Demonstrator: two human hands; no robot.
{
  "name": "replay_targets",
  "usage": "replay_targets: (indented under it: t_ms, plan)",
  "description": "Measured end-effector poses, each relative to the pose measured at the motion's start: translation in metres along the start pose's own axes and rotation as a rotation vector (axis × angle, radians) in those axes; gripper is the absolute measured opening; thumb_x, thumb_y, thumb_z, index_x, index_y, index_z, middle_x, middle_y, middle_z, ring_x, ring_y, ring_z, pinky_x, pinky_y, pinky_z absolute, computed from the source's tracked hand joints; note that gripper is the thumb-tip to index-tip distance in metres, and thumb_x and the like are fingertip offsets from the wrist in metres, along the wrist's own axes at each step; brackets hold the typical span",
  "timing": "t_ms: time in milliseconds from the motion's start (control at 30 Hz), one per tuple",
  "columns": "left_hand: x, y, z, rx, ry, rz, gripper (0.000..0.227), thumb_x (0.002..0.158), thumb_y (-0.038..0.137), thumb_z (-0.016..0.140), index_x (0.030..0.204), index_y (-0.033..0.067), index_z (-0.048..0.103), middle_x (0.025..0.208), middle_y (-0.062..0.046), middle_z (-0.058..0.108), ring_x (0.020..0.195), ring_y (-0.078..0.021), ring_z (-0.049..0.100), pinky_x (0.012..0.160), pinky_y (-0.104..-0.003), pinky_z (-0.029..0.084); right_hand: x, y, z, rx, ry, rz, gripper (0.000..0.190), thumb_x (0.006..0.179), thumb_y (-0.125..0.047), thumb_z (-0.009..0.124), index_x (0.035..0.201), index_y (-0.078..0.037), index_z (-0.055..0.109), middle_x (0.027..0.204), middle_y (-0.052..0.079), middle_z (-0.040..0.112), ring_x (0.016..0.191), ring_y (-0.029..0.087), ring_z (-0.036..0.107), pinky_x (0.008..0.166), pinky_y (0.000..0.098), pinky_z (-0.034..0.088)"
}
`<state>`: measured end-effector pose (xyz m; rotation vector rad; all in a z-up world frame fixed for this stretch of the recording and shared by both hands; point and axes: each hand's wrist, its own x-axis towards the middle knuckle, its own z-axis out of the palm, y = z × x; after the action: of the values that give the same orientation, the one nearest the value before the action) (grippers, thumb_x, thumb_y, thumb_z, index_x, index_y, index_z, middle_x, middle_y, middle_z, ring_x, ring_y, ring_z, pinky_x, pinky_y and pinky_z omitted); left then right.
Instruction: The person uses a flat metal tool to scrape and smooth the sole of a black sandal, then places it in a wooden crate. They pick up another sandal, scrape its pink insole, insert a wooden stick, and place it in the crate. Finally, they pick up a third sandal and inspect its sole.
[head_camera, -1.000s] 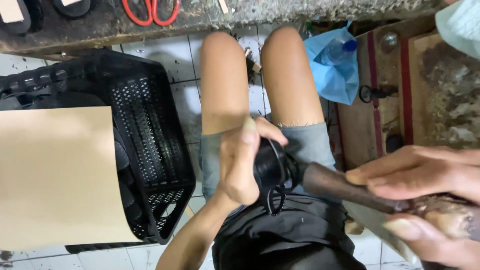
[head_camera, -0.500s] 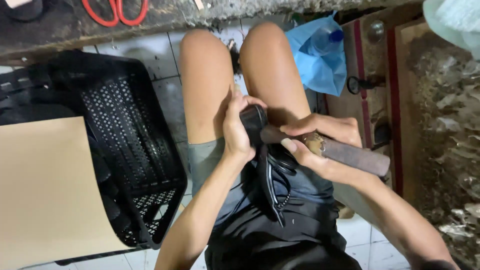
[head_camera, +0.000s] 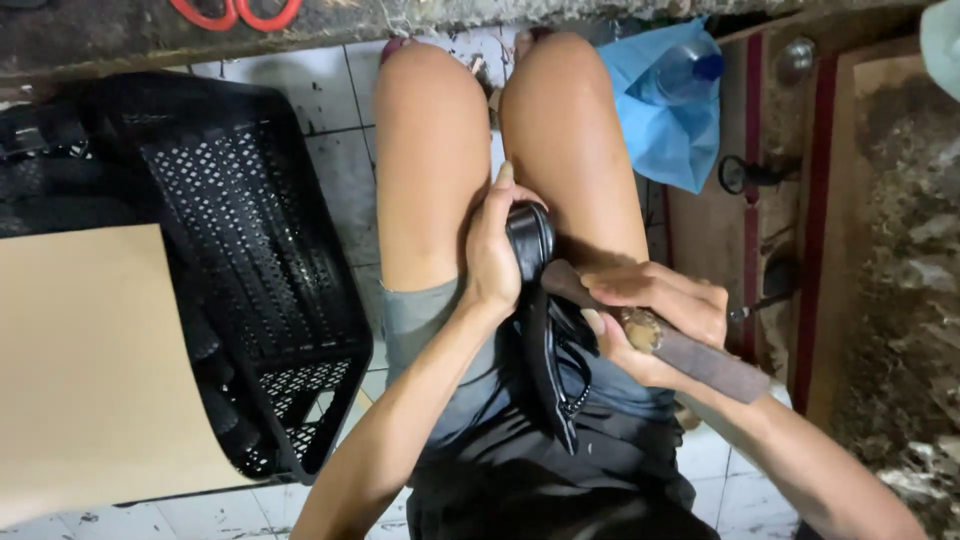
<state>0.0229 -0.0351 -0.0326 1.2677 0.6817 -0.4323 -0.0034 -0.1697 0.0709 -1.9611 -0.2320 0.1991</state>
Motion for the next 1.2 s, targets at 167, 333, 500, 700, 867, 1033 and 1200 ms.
replay_targets:
  t_ms: [167,333,500,700,867,1033,1200]
  plan:
    - [-0.043,0.018,-0.034,-0.264,-0.445,-0.018,0.069,0.064,0.020,0.070,0.124,0.0096,0.037,0.094,-0.014,0.051,0.080,-0.0170,0.055,0.071,-0.032,0.052,-0.019,-0.002,-0.018,0.119,0.004,0.018,0.020,0.067,-0.008,0.067,0.083,0.003,0.062,0.079,0.014,0.065,0.067,0.021,0.065,0.057,0.0303,0.050]
    - [-0.047,0.017,-0.058,0.030,-0.628,-0.072,0.104,0.047,0.001,0.084,0.134,0.0186,0.029,0.125,-0.014,0.041,0.104,-0.0215,0.044,0.084,-0.038,0.048,-0.033,0.002,-0.020,0.079,-0.016,-0.006,0.017,0.069,-0.007,0.065,0.081,0.004,0.062,0.078,0.016,0.064,0.063,0.025,0.065,0.054,0.0300,0.050]
    - [-0.040,0.013,-0.057,-0.055,-0.648,-0.022,0.096,0.050,0.000,0.083,0.131,0.0146,0.033,0.108,-0.015,0.053,0.093,-0.0177,0.053,0.081,-0.035,0.049,-0.027,0.006,-0.012,0.083,0.012,-0.160,0.013,0.069,-0.008,0.063,0.075,0.004,0.061,0.074,0.016,0.064,0.058,0.024,0.065,0.051,0.0292,0.051]
    - [-0.035,0.007,-0.051,-0.003,-0.595,-0.006,0.092,0.045,0.008,0.086,0.125,0.0157,0.042,0.101,-0.011,0.057,0.087,-0.0151,0.052,0.076,-0.030,0.050,-0.019,0.016,-0.003,-0.027,-0.019,-0.222,0.009,0.067,-0.007,0.064,0.070,0.001,0.062,0.074,0.014,0.065,0.058,0.025,0.065,0.048,0.0289,0.051]
    - [-0.027,0.013,-0.053,0.000,-0.617,-0.030,0.093,0.047,0.007,0.085,0.127,0.0156,0.039,0.102,-0.009,0.055,0.088,-0.0154,0.051,0.077,-0.030,0.050,-0.017,0.025,-0.007,0.026,-0.040,-0.262,0.011,0.067,-0.007,0.064,0.071,0.002,0.061,0.074,0.015,0.064,0.056,0.025,0.064,0.049,0.0288,0.051]
    - [-0.027,0.019,-0.052,-0.002,-0.662,-0.080,0.098,0.046,0.003,0.085,0.130,0.0155,0.036,0.106,-0.011,0.054,0.087,-0.0165,0.053,0.075,-0.032,0.052,-0.016,0.022,-0.012,0.106,-0.045,-0.168,0.013,0.066,-0.008,0.064,0.071,0.003,0.061,0.071,0.016,0.064,0.054,0.027,0.065,0.046,0.0306,0.051]
    - [-0.025,0.026,-0.053,0.112,-0.725,-0.167,0.090,0.051,0.017,0.079,0.127,0.0204,0.031,0.115,-0.013,0.049,0.109,-0.0207,0.049,0.090,-0.033,0.047,-0.021,0.030,-0.003,0.035,0.048,-0.293,0.015,0.065,-0.012,0.062,0.069,0.002,0.057,0.066,0.017,0.062,0.059,0.021,0.067,0.049,0.0250,0.057]
